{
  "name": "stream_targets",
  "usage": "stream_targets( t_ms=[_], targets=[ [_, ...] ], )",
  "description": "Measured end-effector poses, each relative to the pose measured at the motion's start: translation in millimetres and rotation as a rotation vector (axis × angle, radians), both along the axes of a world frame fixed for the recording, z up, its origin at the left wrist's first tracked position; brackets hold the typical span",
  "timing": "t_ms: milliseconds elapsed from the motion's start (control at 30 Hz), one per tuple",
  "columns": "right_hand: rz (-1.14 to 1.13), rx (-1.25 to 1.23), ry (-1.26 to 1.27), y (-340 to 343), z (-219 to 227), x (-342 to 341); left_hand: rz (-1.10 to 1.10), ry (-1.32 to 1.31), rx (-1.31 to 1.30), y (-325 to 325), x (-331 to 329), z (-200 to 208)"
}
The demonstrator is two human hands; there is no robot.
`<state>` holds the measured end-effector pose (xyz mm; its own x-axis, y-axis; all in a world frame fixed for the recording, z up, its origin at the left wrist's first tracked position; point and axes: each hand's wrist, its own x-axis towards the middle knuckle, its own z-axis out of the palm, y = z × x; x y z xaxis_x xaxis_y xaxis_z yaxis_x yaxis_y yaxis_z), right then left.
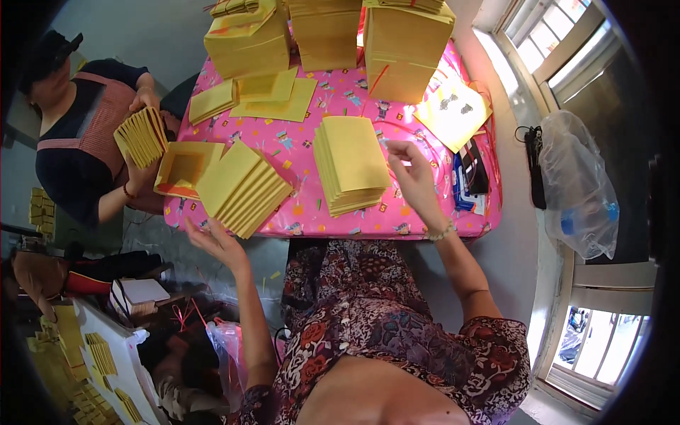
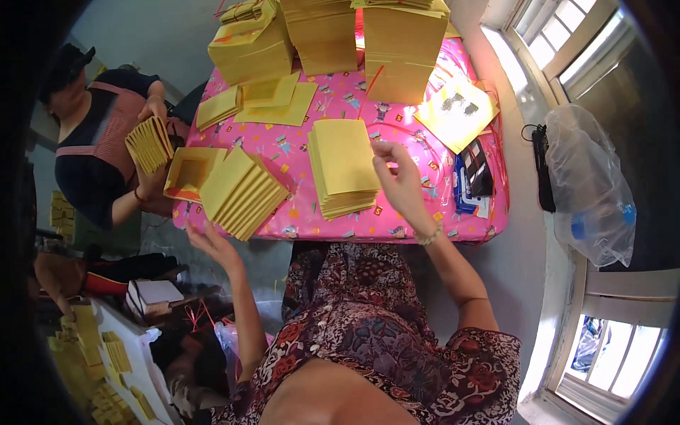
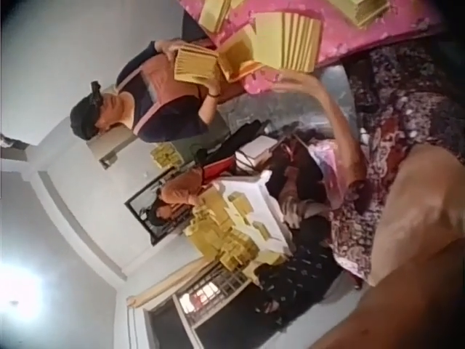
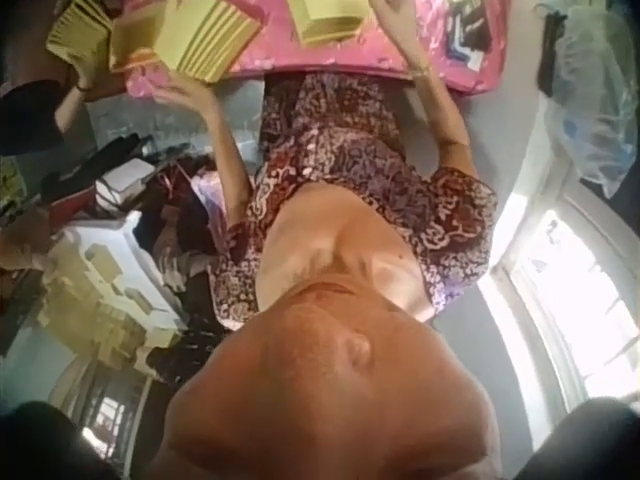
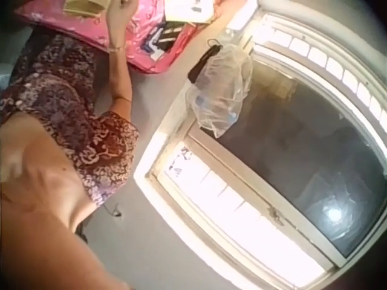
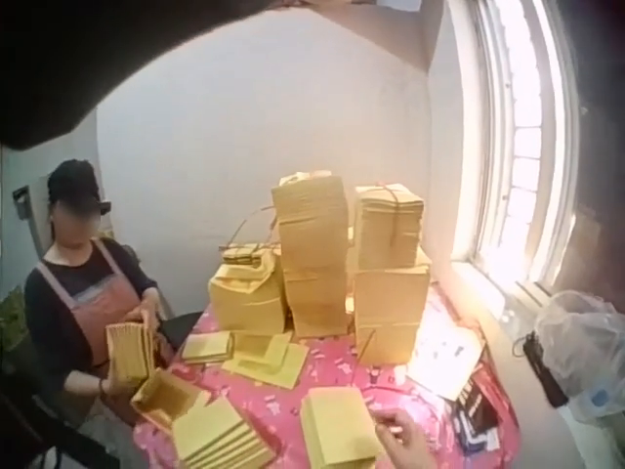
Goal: Organizing, stacking, and bundling yellow joss paper at a workstation.
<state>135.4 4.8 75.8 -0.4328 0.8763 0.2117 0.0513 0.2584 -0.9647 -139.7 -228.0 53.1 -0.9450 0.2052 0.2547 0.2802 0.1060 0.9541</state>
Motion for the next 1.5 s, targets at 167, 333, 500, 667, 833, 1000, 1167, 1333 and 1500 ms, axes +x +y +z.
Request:
stream_targets(
  t_ms=[167,333,500,667,833,1000,1167,1333,1500],
  targets=[
    [0.014,-0.184,-0.104,23.3,-21.3,3.4,-0.267,0.654,-0.106,37.4,57.5,26.7],
    [0.12,-0.263,-0.133,21.3,-38.9,-3.1,-0.821,0.605,-0.205,110.7,89.6,43.0],
    [0.179,-0.181,-0.159,9.9,-43.8,-7.1,-0.995,0.693,-0.459,141.1,93.3,19.6],
    [0.128,-0.113,-0.196,18.8,-37.5,3.9,-0.966,0.75,-0.671,132.7,88.0,-5.6],
    [0.003,0.295,-0.768,24.0,-33.1,30.8,-0.978,0.701,-0.631,130.9,84.0,-9.7],
    [-0.075,0.512,-0.817,21.6,-63.4,41.0,-0.977,0.654,-0.589,129.4,85.3,-12.2],
    [-0.107,0.56,-0.808,34.7,-67.5,30.2,-1.0,0.652,-0.52,129.3,85.3,-13.8],
    [0.02,0.447,-0.286,56.4,-15.0,-27.2,-0.99,0.655,-0.537,127.9,87.2,-10.3],
    [0.388,0.48,-0.439,109.2,-9.2,-91.6,-1.025,0.656,-0.584,129.5,92.3,-1.0]
  ],
)
